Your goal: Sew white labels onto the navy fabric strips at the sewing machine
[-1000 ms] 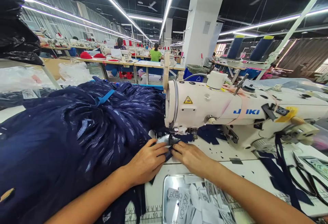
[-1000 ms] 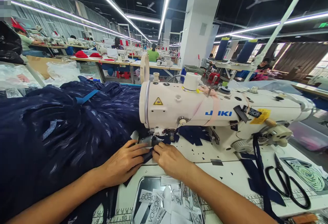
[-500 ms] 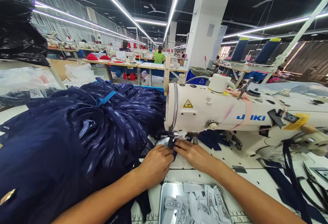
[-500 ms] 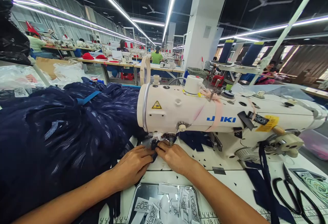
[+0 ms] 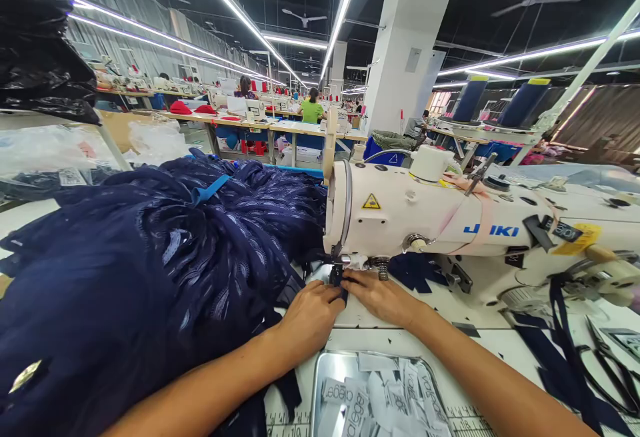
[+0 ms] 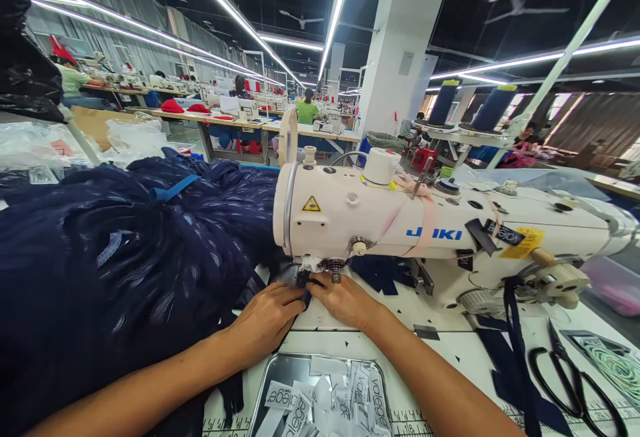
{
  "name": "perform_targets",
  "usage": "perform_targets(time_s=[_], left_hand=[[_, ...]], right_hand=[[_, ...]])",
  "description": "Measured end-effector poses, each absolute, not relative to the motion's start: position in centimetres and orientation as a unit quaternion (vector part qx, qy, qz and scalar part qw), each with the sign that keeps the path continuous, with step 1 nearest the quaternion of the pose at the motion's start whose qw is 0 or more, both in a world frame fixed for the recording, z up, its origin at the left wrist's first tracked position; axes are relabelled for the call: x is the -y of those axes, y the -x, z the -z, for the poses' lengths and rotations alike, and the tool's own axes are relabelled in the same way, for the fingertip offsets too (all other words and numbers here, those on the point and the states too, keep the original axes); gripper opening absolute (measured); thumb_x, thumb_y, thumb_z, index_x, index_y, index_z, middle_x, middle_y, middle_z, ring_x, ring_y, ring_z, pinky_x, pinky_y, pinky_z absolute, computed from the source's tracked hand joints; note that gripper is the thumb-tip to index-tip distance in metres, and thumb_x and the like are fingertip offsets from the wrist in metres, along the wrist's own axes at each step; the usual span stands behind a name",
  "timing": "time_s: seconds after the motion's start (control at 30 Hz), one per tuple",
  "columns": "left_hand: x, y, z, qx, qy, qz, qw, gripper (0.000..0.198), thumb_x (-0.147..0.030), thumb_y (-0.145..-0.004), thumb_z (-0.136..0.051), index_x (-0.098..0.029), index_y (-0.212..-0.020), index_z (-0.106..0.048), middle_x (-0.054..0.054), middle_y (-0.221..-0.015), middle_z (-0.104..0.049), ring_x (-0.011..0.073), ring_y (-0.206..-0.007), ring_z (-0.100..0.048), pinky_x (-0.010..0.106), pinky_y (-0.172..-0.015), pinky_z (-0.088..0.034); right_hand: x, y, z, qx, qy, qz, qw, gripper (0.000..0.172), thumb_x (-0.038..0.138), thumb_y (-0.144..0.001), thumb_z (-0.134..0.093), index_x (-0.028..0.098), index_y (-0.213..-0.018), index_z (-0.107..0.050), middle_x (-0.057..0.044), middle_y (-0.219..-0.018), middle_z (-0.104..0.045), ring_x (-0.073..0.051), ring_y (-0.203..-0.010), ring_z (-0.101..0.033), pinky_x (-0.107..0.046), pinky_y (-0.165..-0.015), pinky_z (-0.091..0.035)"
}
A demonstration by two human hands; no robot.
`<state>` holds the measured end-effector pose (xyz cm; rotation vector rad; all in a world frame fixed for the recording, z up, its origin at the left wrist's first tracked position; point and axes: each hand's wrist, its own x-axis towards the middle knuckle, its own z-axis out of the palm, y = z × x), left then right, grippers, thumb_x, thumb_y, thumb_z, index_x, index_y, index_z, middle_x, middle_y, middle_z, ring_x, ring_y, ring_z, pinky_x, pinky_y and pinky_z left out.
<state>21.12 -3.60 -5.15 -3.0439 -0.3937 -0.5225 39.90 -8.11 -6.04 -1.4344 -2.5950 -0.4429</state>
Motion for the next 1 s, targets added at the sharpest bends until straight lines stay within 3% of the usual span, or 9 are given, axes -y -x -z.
perform_targets(time_s=[0.9,1.0], left_hand=[[3.7,-23.0,5.4,0.199,0.963,0.162,0.078,0.012,-0.007,-0.073,-0.049,-0.014,-0.074,-0.059,0.006,-0.085,-0.065,0.0184,-0.081,-0.060,0.035,-0.087,-0.037],[3.6,-23.2,5.4,0.205,0.963,0.158,0.076,0.014,-0.006,-0.074,-0.048,-0.014,-0.076,-0.060,0.006,-0.085,-0.066,0.0183,-0.081,-0.061,0.036,-0.089,-0.035]], right_hand=[[7.4,-39.6,5.6,0.836,0.524,0.128,0.105,0.035,0.004,-0.077,-0.042,0.013,-0.106,-0.059,-0.010,-0.099,-0.064,-0.019,-0.083,-0.062,-0.030,-0.073,-0.051],[7.3,-39.7,5.5,0.837,0.515,0.137,0.127,0.036,0.004,-0.077,-0.041,0.015,-0.106,-0.059,-0.008,-0.097,-0.065,-0.019,-0.086,-0.061,-0.031,-0.077,-0.049]])
